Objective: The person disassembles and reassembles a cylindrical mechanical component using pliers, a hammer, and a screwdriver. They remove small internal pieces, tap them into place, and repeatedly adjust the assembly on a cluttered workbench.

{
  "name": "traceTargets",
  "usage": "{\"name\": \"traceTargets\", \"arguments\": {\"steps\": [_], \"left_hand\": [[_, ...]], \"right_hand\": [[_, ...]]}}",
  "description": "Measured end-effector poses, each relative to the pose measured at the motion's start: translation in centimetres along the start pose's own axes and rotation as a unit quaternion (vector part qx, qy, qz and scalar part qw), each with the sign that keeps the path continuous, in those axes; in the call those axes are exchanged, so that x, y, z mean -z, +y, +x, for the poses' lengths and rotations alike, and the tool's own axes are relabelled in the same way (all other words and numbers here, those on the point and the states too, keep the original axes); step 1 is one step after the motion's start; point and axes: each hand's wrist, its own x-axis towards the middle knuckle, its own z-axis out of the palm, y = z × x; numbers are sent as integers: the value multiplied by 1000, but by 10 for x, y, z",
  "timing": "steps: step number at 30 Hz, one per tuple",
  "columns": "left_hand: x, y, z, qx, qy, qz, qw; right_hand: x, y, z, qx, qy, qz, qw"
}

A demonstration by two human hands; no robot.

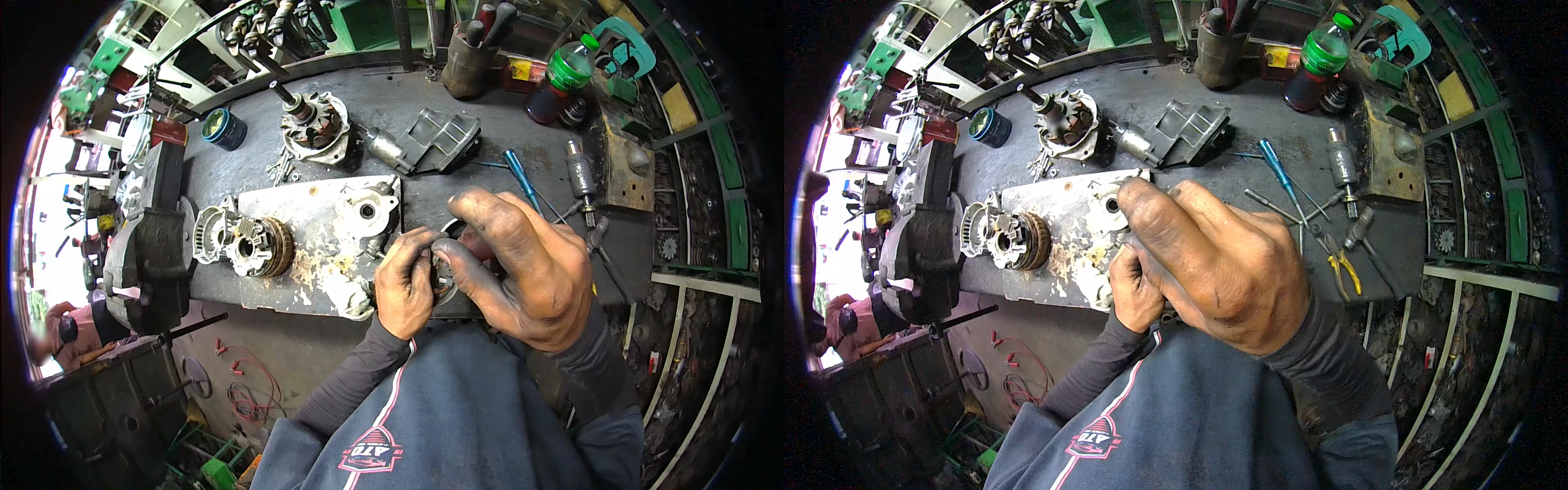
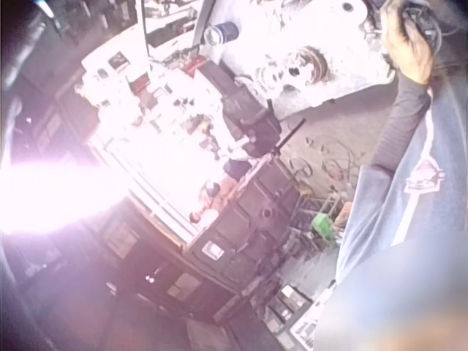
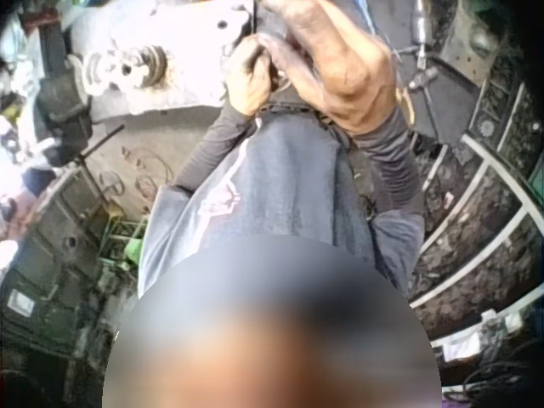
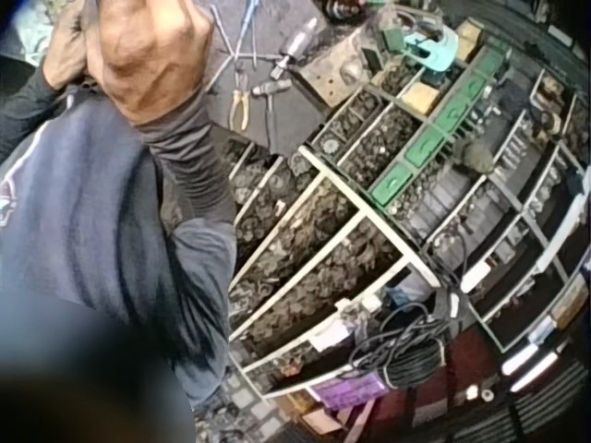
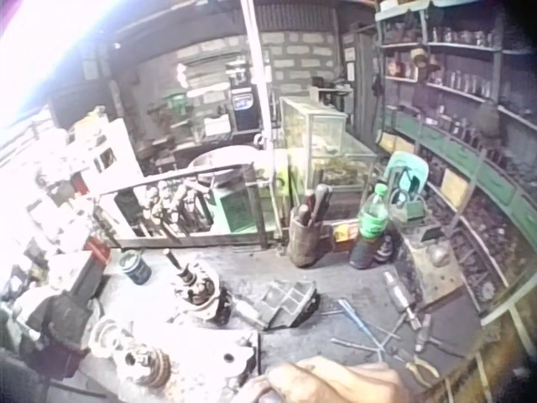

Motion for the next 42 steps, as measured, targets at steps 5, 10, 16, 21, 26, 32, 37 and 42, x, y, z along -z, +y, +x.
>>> {"name": "traceTargets", "arguments": {"steps": [5,10,16,21,26,32,37,42], "left_hand": [[-3,0,-2,-17,14,10,1000],[-3,2,-1,-9,8,-18,1000],[-3,-7,-4,-24,6,3,1000],[3,-8,-4,-75,-16,7,997],[2,1,-2,-55,-12,16,998],[-6,9,-1,-5,35,55,998],[-7,14,-1,-47,34,96,994],[-6,21,0,-55,8,155,986]], "right_hand": [[-2,1,8,-10,-26,13,1000],[-5,6,12,-12,-14,76,997],[-4,14,18,-5,-50,98,994],[-3,18,25,5,-69,96,993],[-6,22,30,-6,-88,116,989],[15,49,4,-149,-62,220,962],[76,159,-128,-397,78,68,912],[81,219,-282,-560,-124,-330,750]]}}
